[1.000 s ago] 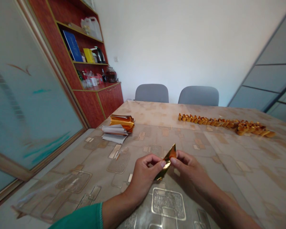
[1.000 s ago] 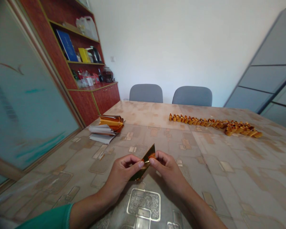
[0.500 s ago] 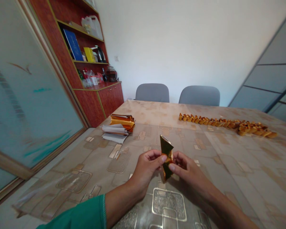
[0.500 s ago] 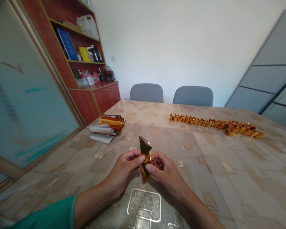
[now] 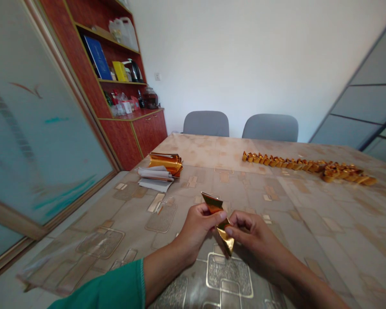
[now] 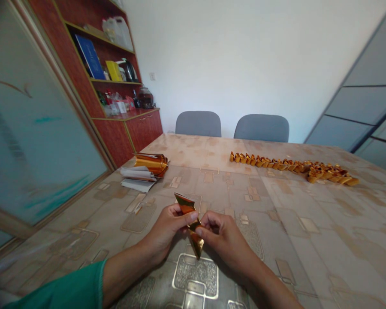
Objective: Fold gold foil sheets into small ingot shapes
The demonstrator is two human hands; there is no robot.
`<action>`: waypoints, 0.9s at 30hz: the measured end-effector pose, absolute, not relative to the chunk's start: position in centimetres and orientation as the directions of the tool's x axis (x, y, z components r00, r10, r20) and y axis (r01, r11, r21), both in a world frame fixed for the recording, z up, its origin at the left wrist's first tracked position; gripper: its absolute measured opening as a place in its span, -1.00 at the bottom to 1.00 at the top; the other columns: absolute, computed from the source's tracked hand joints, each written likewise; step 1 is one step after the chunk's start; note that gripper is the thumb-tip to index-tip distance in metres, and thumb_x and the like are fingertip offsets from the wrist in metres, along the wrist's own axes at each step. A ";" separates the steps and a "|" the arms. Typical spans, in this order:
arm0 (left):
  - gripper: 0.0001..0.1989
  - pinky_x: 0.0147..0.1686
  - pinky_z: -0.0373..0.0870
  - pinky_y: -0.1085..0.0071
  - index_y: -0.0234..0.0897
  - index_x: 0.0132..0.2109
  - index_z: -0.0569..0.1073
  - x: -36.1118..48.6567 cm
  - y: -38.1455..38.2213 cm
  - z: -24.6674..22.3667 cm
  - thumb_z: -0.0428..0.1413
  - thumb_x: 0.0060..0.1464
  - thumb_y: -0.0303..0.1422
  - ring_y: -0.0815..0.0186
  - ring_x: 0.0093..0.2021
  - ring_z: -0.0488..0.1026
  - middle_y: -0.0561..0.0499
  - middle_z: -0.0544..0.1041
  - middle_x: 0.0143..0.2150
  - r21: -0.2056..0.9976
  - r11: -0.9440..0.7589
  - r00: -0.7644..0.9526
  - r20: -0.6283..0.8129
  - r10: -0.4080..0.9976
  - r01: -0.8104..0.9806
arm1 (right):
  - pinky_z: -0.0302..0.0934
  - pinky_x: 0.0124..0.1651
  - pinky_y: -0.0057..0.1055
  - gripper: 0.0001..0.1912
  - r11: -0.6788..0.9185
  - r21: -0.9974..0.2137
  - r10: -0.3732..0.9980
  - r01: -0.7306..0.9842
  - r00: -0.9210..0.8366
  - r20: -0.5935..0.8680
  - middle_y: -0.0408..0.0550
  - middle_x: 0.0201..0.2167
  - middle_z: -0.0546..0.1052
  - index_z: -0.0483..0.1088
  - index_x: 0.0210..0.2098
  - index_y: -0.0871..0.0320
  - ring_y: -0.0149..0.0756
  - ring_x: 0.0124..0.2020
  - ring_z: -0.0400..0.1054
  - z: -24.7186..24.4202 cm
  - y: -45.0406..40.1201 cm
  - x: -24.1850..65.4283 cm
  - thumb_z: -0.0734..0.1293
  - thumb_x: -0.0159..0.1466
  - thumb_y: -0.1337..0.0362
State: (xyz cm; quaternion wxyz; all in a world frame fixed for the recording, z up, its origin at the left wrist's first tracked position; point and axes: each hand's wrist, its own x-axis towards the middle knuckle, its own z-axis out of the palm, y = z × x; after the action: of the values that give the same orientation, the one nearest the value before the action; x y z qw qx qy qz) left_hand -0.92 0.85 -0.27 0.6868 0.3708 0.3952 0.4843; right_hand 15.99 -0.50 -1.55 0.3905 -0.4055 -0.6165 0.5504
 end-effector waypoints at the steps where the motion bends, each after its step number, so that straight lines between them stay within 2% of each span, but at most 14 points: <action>1: -0.61 -0.51 0.14 0.52 -0.39 -0.42 0.52 -0.9 0.9 -0.4 0.47 -0.31 -0.23 0.47 -0.53 0.28 0.09 0.45 -0.52 0.890 0.261 0.207 -0.194 0.959 -0.374 | 0.02 -0.41 -0.42 -0.58 0.039 -0.998 0.927 0.050 -0.374 0.018 -0.20 -0.55 0.33 0.33 -0.49 0.13 -0.40 -0.50 0.15 -1.7 -0.4 16.0 0.44 0.22 -0.05; 7: -0.62 -0.52 0.10 0.53 -0.38 -0.46 0.50 -0.8 1.1 -0.7 0.46 -0.30 -0.22 0.49 -0.55 0.23 0.11 0.41 -0.55 0.888 0.260 0.205 -0.193 0.960 -0.379 | 0.06 -0.42 -0.42 -0.56 -0.133 -0.985 0.916 -0.107 -0.393 -0.081 -0.17 -0.51 0.37 0.35 -0.43 0.15 -0.39 -0.49 0.18 -2.2 -0.4 15.9 0.51 0.13 -0.07; 15: -0.51 -0.37 0.35 0.47 -0.39 -0.22 0.54 -1.7 1.6 -0.2 0.44 -0.20 -0.12 0.39 -0.40 0.45 -0.05 0.56 -0.31 0.852 0.342 0.317 -0.223 0.922 -0.396 | -0.08 -0.51 -0.45 -0.55 -0.005 -1.000 0.964 0.007 -0.265 -0.007 -0.24 -0.59 0.24 0.27 -0.51 0.11 -0.43 -0.55 0.03 -1.9 -0.1 16.6 0.46 0.18 -0.07; 18: -0.56 -0.40 0.32 0.51 -0.40 -0.27 0.54 -1.8 1.6 -0.2 0.48 -0.28 -0.25 0.42 -0.42 0.44 -0.02 0.57 -0.34 0.870 0.284 0.260 -0.189 0.947 -0.403 | -0.09 -0.50 -0.45 -0.55 -0.015 -0.999 0.966 0.035 -0.257 -0.024 -0.24 -0.59 0.25 0.26 -0.51 0.11 -0.43 -0.55 0.04 -2.0 0.0 16.4 0.47 0.17 -0.05; 22: -0.62 -0.44 0.30 0.54 -0.40 -0.34 0.52 -1.7 1.7 -0.6 0.47 -0.27 -0.31 0.42 -0.44 0.44 0.01 0.56 -0.39 0.869 0.279 0.215 -0.206 0.955 -0.408 | -0.06 -0.49 -0.45 -0.56 -0.036 -0.999 0.959 0.003 -0.281 -0.035 -0.25 -0.59 0.26 0.28 -0.51 0.13 -0.45 -0.56 0.05 -2.2 -0.2 16.0 0.49 0.16 -0.04; 24: -0.65 -0.43 0.32 0.54 -0.38 -0.35 0.50 -1.8 1.8 -0.6 0.46 -0.26 -0.33 0.42 -0.43 0.45 0.02 0.56 -0.39 0.856 0.297 0.201 -0.232 0.952 -0.422 | 0.03 -0.47 -0.44 -0.59 -0.052 -0.998 0.953 -0.037 -0.302 -0.039 -0.22 -0.58 0.31 0.35 -0.44 0.14 -0.42 -0.56 0.12 -2.0 -0.4 16.2 0.41 0.25 -0.08; 27: -0.69 -0.38 0.39 0.51 -0.35 -0.30 0.52 -2.1 2.1 -0.5 0.43 -0.21 -0.38 0.40 -0.40 0.50 0.02 0.58 -0.36 0.825 0.351 0.207 -0.287 0.935 -0.443 | 0.23 -0.32 -0.34 -0.65 0.071 -0.996 0.957 0.052 -0.284 0.054 -0.11 -0.45 0.46 0.44 -0.08 0.12 -0.29 -0.42 0.34 -1.3 -0.5 16.8 0.28 0.37 -0.02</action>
State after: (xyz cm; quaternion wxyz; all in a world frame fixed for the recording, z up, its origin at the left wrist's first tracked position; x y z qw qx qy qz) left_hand -2.10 2.13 -0.47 0.7152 0.3038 0.4051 0.4819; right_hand 16.84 -0.48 -1.31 0.4234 -0.4226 -0.5970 0.5345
